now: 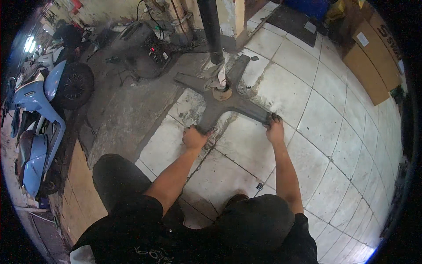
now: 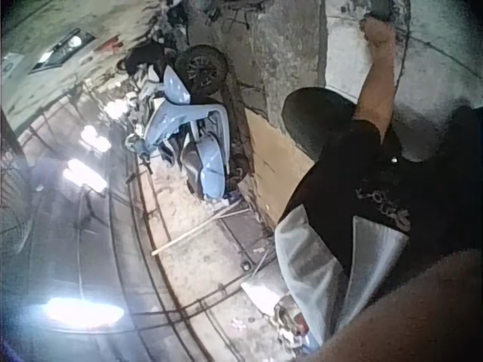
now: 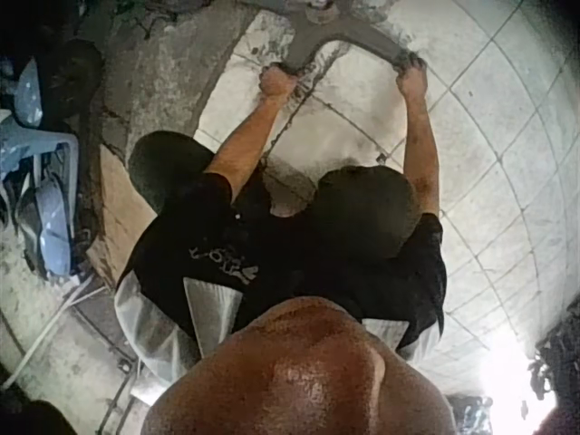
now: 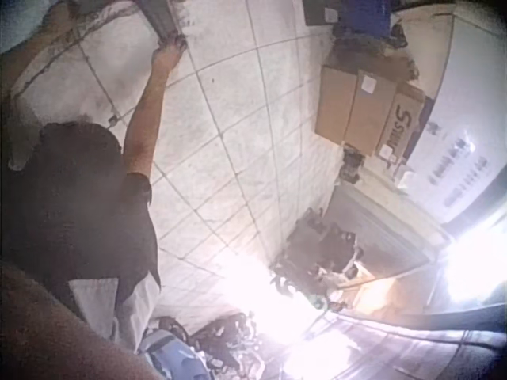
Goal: The person connects electrical wiring inside the front panel of a scooter, repositions a large floor fan, and reattaches the plastic headlight housing to the frame before checking the digital dashboard and front lights.
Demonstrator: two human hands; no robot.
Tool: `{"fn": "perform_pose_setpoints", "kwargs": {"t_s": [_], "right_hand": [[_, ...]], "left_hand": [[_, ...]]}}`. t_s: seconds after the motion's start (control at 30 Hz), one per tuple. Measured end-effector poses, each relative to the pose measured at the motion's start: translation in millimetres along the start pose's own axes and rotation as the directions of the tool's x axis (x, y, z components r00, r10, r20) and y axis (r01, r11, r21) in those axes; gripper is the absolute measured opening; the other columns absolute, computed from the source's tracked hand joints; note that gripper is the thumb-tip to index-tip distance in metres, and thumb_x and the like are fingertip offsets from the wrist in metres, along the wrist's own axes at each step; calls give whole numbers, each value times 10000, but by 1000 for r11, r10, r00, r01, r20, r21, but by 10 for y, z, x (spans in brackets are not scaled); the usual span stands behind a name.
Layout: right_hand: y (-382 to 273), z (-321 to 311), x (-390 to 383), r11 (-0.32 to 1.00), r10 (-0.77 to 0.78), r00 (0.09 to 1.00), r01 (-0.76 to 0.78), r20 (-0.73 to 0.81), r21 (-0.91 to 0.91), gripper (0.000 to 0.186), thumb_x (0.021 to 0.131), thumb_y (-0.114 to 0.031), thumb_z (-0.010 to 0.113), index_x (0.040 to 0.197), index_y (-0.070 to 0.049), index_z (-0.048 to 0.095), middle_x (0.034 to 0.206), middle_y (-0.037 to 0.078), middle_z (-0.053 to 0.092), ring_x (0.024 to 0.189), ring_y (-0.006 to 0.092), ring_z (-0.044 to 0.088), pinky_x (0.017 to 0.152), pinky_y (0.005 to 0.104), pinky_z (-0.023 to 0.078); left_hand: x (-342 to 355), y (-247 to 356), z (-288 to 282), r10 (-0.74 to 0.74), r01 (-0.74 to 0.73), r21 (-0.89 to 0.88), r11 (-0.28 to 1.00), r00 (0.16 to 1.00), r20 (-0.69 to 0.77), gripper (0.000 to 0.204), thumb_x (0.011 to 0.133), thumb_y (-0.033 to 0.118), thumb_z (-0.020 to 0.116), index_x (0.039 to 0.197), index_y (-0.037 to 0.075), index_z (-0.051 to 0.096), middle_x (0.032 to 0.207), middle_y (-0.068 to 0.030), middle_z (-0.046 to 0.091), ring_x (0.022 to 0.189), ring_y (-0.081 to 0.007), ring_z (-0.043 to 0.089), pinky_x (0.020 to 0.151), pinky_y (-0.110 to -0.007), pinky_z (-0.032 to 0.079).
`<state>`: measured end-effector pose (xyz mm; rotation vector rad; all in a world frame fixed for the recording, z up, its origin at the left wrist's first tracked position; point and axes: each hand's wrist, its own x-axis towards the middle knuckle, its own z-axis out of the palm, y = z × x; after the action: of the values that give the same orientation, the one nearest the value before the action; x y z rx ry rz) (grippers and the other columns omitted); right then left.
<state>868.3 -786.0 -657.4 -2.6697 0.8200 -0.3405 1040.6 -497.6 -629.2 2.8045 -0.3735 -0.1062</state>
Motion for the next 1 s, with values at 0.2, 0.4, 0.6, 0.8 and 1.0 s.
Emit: {"fn": "perform_pose_setpoints", "kwargs": {"t_s": [0.2,0.4,0.6,0.8,1.0], "right_hand": [[136,-15,96,999,-50,997,50,-52,9,568,722,-49,650,1270,-31,504,1262,187,512,1184,380,426,1016,400,381],[277,-136,189,997,-62,998,63,-29,37,591,708,-43,671,1278,-50,515,1273,194,516,1165,388,455,986,408,410],[352,-141,188,998,-60,998,60,-9,36,603,722,-93,685,1297,-89,501,1285,161,509,1187,377,435,999,403,401],[316,-194,223,998,-51,999,50,17,23,557,700,-87,701,1230,-43,538,1271,184,519,1190,380,436,995,410,403],[353,-109,219,998,-60,998,60,7,15,436,767,-77,604,1199,-48,557,1236,205,532,1135,389,477,946,415,428]], "left_hand": [[-35,46,45,53,-53,-3,999,998,24,693,564,573,796,883,-18,626,793,-205,652,767,-375,648,684,-451,518],[-142,222,-39,67,-64,-29,998,991,111,642,570,550,799,847,-7,639,795,-213,656,774,-369,655,670,-450,521],[-154,352,-140,67,-77,57,995,983,169,635,586,564,783,843,1,644,817,-188,668,778,-353,661,671,-426,526],[-143,246,-36,115,-126,50,991,978,172,616,601,546,779,857,2,648,827,-186,670,786,-343,664,672,-420,530],[-142,200,-110,121,-110,-57,992,963,241,565,613,456,786,885,-16,636,867,-211,659,830,-364,649,726,-428,518]]}}
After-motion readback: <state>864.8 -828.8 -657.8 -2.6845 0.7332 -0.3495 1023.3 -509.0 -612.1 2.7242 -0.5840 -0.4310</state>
